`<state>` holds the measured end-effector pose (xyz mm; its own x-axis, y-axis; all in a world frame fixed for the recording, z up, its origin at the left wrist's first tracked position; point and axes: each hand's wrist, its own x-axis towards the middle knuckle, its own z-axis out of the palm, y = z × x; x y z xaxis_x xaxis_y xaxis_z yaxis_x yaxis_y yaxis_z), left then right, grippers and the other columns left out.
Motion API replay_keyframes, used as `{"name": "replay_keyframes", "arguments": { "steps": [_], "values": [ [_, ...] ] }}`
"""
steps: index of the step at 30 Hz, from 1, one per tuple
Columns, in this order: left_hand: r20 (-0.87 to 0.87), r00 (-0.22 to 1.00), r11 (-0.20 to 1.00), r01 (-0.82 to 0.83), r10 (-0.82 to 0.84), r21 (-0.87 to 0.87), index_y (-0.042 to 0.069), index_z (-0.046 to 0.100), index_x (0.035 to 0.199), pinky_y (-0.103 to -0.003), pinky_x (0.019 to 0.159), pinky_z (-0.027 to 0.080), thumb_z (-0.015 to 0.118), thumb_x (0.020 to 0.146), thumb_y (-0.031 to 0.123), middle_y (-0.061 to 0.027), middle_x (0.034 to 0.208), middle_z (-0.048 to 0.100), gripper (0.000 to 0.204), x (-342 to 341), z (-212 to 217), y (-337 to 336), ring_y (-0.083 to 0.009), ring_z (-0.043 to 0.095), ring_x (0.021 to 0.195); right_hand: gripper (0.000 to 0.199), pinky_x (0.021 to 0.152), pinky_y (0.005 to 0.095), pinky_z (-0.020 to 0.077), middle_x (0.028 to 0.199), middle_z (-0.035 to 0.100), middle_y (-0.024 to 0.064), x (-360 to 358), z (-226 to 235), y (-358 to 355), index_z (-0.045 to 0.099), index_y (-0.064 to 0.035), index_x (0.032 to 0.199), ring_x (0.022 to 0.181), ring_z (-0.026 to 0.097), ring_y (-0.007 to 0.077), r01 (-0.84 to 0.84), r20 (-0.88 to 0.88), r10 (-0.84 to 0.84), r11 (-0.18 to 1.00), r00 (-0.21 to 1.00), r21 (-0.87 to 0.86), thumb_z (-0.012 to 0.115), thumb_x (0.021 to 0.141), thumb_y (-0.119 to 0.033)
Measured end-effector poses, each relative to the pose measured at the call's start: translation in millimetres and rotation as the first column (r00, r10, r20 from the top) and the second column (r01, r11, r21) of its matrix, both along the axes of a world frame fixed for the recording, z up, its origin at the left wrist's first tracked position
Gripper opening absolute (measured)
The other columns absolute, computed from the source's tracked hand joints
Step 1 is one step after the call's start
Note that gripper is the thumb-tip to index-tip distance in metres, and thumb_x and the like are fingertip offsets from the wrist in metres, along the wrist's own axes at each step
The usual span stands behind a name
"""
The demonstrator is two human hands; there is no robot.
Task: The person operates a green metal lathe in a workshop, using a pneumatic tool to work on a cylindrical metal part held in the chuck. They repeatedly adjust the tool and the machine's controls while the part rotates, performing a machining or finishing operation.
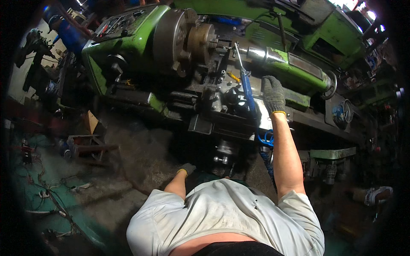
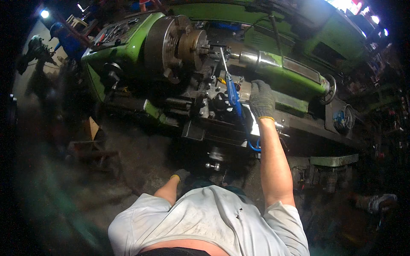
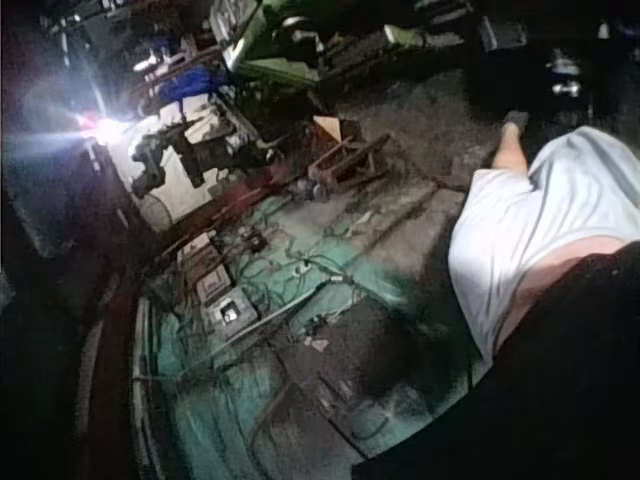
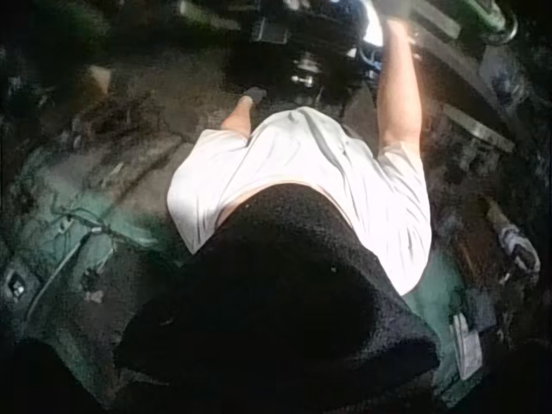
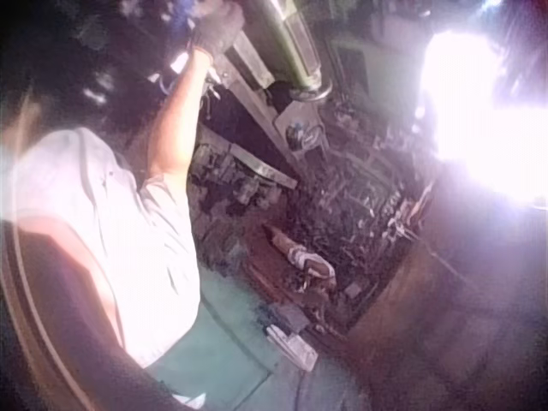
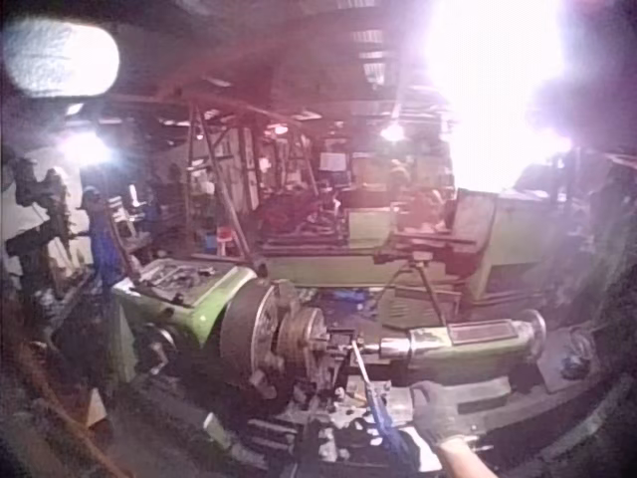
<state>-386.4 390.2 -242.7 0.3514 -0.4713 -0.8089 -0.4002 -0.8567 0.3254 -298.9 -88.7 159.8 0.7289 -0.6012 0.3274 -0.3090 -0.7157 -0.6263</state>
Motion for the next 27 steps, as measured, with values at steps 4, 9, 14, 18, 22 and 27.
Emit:
{"name": "replay_keyframes", "arguments": {
  "steps": [4,9,14,18,22,27],
  "values": [
    [-0.019,0.987,0.986,-0.162,0.163,0.051,0.010,0.068,0.131,-0.052,0.111,0.043,0.044,0.101,0.043,-0.0207,0.142,0.059,0.051,-31.2,38.1,3.8,-0.0407,0.056,0.132,0.035,0.098,0.0473,0.0491,0.117,0.070,0.0211,1.7,1.1,-0.4,0.072,-0.0064,0.114,0.114,0.064,0.0402,-0.043,0.004,0.043,0.998,0.999,0.045,0.053,0.101,-0.032],
    [0.026,0.958,0.952,-0.287,0.286,0.107,0.012,0.071,0.125,-0.052,0.107,0.047,0.045,0.101,0.035,-0.0204,0.138,0.062,0.042,-43.4,-0.7,8.0,-0.0403,0.058,0.129,0.036,0.097,0.0477,0.0494,0.118,0.070,0.0219,2.5,8.8,3.1,0.072,-0.0054,0.114,0.114,0.063,0.0413,-0.119,0.002,0.119,0.991,0.993,0.067,0.051,0.101,-0.032],
    [0.257,0.959,0.991,-0.096,0.118,-0.098,0.010,0.071,0.120,-0.052,0.102,0.050,0.045,0.103,0.030,-0.0214,0.128,0.067,0.037,-32.9,21.0,-10.0,-0.0406,0.064,0.118,0.038,0.097,0.0490,0.0492,0.118,0.070,0.0226,6.1,0.6,-5.6,0.072,-0.0053,0.115,0.114,0.064,0.0420,-0.156,-0.011,0.157,0.986,0.988,0.059,0.051,0.101,-0.034],
    [0.318,0.947,0.993,-0.018,0.055,-0.119,0.011,0.071,0.115,-0.052,0.096,0.055,0.046,0.102,0.026,-0.0211,0.122,0.069,0.032,-40.3,38.6,-22.5,-0.0395,0.067,0.113,0.039,0.097,0.0491,0.0487,0.119,0.069,0.0232,7.3,7.1,-5.2,0.072,-0.0043,0.115,0.114,0.064,0.0422,-0.139,-0.067,0.145,0.987,0.987,0.086,0.051,0.100,-0.033],
    [0.208,0.973,0.992,-0.087,0.104,-0.089,0.010,0.071,0.121,-0.052,0.101,0.052,0.048,0.102,0.032,-0.0225,0.127,0.067,0.037,-49.1,27.3,-8.1,-0.0406,0.065,0.118,0.039,0.098,0.0491,0.0480,0.120,0.069,0.0240,4.3,2.1,-8.3,0.071,-0.0025,0.114,0.115,0.063,0.0425,-0.152,-0.036,0.152,0.988,0.988,0.005,0.050,0.100,-0.032],
    [0.046,0.930,0.930,-0.366,0.365,0.021,0.009,0.071,0.126,-0.053,0.107,0.046,0.051,0.097,0.048,-0.0231,0.139,0.060,0.051,-32.9,-15.0,20.9,-0.0449,0.057,0.128,0.040,0.098,0.0485,0.0478,0.120,0.069,0.0238,6.4,7.3,-3.1,0.071,-0.0016,0.113,0.115,0.063,0.0425,-0.082,-0.052,0.085,0.995,0.995,0.050,0.050,0.099,-0.032]
  ]
}}
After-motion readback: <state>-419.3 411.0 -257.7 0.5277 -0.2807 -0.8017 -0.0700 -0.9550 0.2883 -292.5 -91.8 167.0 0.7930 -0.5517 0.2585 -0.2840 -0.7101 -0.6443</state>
